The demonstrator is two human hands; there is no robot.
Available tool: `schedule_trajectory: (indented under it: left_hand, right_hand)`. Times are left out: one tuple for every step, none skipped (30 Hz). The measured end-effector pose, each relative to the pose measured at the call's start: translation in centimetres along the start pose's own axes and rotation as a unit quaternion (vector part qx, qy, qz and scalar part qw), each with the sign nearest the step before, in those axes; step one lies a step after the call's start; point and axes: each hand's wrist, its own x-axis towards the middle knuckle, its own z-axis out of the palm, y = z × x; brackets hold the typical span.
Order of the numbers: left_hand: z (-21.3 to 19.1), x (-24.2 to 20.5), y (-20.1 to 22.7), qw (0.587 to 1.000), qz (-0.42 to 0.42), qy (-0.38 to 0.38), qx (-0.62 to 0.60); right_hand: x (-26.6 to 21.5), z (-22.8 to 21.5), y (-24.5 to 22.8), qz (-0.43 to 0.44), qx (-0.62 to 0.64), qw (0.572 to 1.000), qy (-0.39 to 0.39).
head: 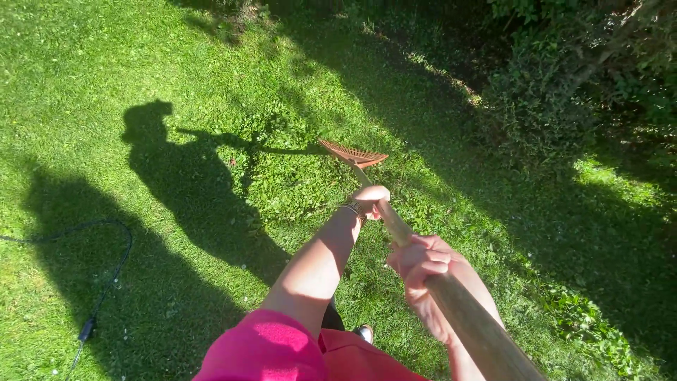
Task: The person uses a wooden rake to gather leaves and debris on a grassy lawn. They repeatedly pull the rake towards themselves, moving along the edge of a hedge and around a small tree.
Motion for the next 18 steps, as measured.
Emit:
schedule_trajectory:
  left_hand:
    - [-0.9, 1.6, 1.1, 0.987, 0.075, -0.005, 0.14]
    - [-1.6, 3.5, 1.9, 0.95, 0.148, -0.012, 0.275]
    - [-1.8, 2.0, -1.6, 0.95, 0.148, -0.014, 0.273]
    - [-2.2, 0.4, -5.0, 0.973, 0.134, -0.058, -0.178]
    - [-2.7, -1.2, -8.3, 0.795, 0.09, -0.089, -0.593]
    - [0.8, -5.1, -13.1, 0.792, 0.088, -0.09, -0.597]
    - [2.1, -9.3, -18.2, 0.627, 0.215, -0.083, -0.744]
    - [3.6, -13.3, -24.0, 0.421, 0.325, -0.069, -0.844]
    - [2.7, -11.9, -24.7, 0.416, 0.321, -0.069, -0.848]
    - [1.9, -10.5, -25.3, 0.437, 0.293, -0.048, -0.849]
    - [1.1, -8.9, -26.0, 0.457, 0.264, -0.028, -0.849]
    - [0.8, -7.3, -27.0, 0.451, 0.259, -0.027, -0.854]
    - [0.5, -5.7, -28.0, 0.445, 0.263, -0.02, -0.856]
    - [0.0, -4.0, -28.8, 0.44, 0.265, -0.012, -0.858]
    - [0.4, 0.0, -27.6, 0.434, 0.258, -0.01, -0.863]
    - [1.0, 4.1, -26.5, 0.271, 0.336, 0.056, -0.9]
    - [1.5, 8.3, -25.6, 0.098, 0.402, 0.121, -0.902]
    - [1.4, 10.1, -26.9, 0.094, 0.395, 0.125, -0.905]
  right_hand:
    - [0.2, 0.5, 0.6, -0.027, -0.018, 0.999, 0.008]
    - [0.8, 0.9, 1.4, -0.054, -0.035, 0.998, 0.018]
    - [1.7, 0.8, 1.2, -0.052, -0.035, 0.998, 0.02]
    - [2.4, 1.0, 0.9, -0.061, -0.087, 0.994, 0.025]
    - [3.2, 1.2, 0.5, -0.069, -0.138, 0.988, 0.028]
    - [3.9, 1.5, 0.0, -0.065, -0.14, 0.988, 0.031]
    - [4.8, 1.7, -0.6, -0.059, -0.128, 0.989, 0.043]
    - [5.8, 2.1, -0.9, -0.052, -0.114, 0.99, 0.058]
    - [7.2, 2.4, -1.6, -0.048, -0.115, 0.99, 0.063]
    - [8.5, 2.6, -2.4, -0.047, -0.127, 0.988, 0.073]
    - [9.9, 2.8, -3.2, -0.045, -0.14, 0.986, 0.082]
    - [12.0, 2.5, -4.3, -0.038, -0.142, 0.985, 0.087]
    - [14.1, 2.3, -5.4, -0.013, -0.165, 0.982, 0.093]
    - [16.1, 2.2, -6.9, 0.015, -0.185, 0.978, 0.098]
    - [18.2, 1.7, -8.9, 0.024, -0.186, 0.977, 0.102]
    - [20.4, 1.0, -10.6, 0.03, -0.224, 0.966, 0.125]
    - [22.8, 0.4, -12.2, 0.037, -0.262, 0.953, 0.147]
    - [24.9, 1.5, -11.4, 0.046, -0.262, 0.952, 0.152]
